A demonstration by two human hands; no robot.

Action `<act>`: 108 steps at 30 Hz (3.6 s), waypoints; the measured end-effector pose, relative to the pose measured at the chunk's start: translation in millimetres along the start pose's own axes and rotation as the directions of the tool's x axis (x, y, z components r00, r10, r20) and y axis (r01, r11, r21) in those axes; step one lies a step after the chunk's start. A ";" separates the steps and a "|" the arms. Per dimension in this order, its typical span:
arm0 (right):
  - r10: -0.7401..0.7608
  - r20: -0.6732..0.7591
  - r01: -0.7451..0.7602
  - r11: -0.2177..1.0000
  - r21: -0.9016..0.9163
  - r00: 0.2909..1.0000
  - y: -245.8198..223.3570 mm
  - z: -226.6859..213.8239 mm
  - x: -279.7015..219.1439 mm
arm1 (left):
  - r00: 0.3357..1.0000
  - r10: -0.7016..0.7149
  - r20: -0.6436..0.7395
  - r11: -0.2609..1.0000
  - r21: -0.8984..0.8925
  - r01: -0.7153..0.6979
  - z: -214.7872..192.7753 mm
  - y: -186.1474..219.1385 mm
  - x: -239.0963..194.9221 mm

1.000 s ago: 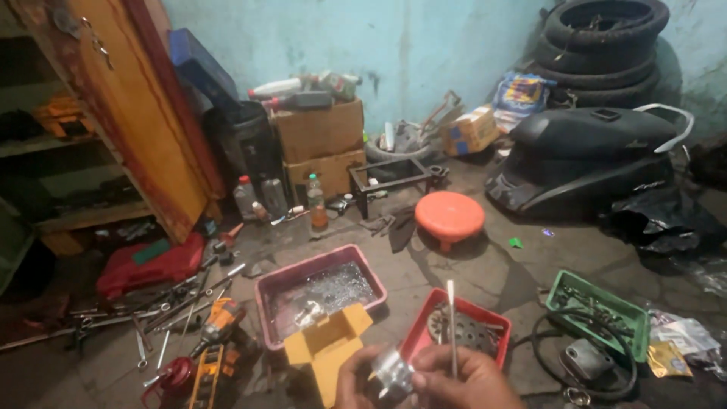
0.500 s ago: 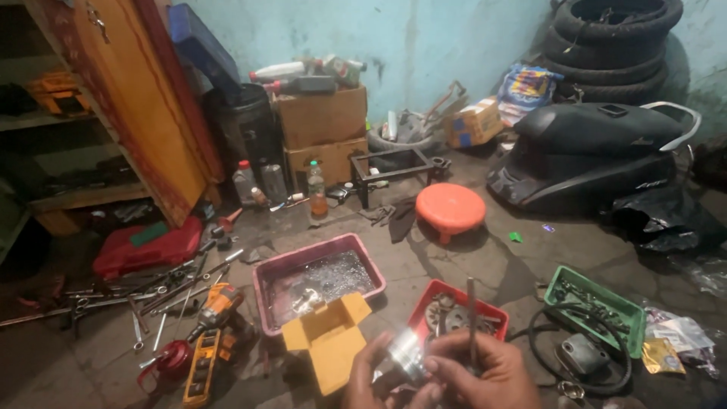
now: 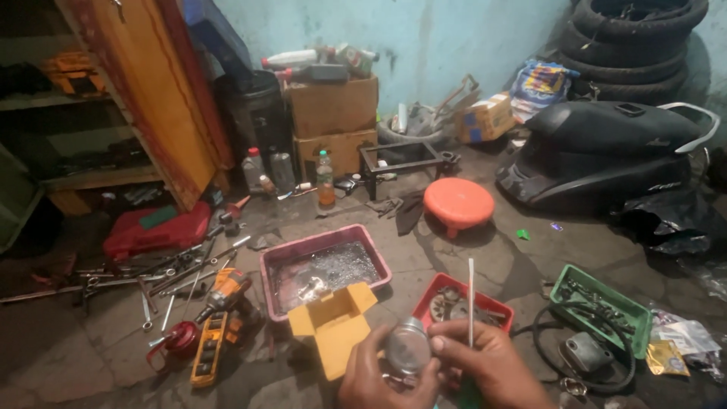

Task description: The person sits on the floor of a motorcycle repair workshop and assembles a small engine piston, fitting a piston ring around the piston by hand and using a thin metal rod to help seat it, with engine parts in trays around them.

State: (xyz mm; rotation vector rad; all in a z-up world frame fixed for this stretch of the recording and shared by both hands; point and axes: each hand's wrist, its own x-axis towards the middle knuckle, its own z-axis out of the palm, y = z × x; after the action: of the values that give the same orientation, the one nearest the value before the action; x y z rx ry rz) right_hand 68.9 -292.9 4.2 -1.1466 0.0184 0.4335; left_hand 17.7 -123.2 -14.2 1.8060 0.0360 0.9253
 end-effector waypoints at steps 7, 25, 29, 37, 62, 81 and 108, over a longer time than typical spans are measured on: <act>0.066 -0.057 -0.063 0.996 0.058 0.996 -13.4 21.2 -13.0 | 0.999 -0.033 0.036 0.999 0.032 0.032 -5.0 8.8 4.8; -0.010 -0.059 0.007 0.999 -0.044 0.998 -10.2 13.8 -13.0 | 0.986 -0.097 0.134 0.995 -0.020 0.100 -2.2 10.5 3.2; -0.120 -0.139 0.091 0.976 -0.196 0.983 -8.8 13.6 -16.0 | 0.911 -0.332 0.245 0.919 -0.132 0.371 -2.3 15.1 9.2; -0.241 -0.108 0.216 0.955 -0.202 0.965 1.8 16.6 -18.8 | 0.801 -0.491 0.343 0.696 -0.398 0.597 13.1 -1.8 -9.3; -0.359 0.143 0.377 0.756 -0.535 0.922 -19.6 39.8 -41.5 | 0.931 -0.359 0.070 0.880 -0.307 0.363 16.3 -4.0 -22.4; -0.482 0.323 0.574 0.582 -0.576 0.814 21.3 16.6 -29.4 | 0.951 -0.208 0.228 0.891 -0.357 0.280 11.6 -48.0 -22.9; -0.397 0.698 0.776 0.060 -0.628 0.596 -61.9 21.5 -51.9 | 0.845 0.221 0.488 0.973 -0.173 -0.155 2.9 -47.6 -9.6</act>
State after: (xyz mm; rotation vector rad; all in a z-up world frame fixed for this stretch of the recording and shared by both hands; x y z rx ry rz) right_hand 38.1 -311.6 79.6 -2.0395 -1.2058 -0.2496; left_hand 31.1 -108.6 -58.6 1.9016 -0.5325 0.5431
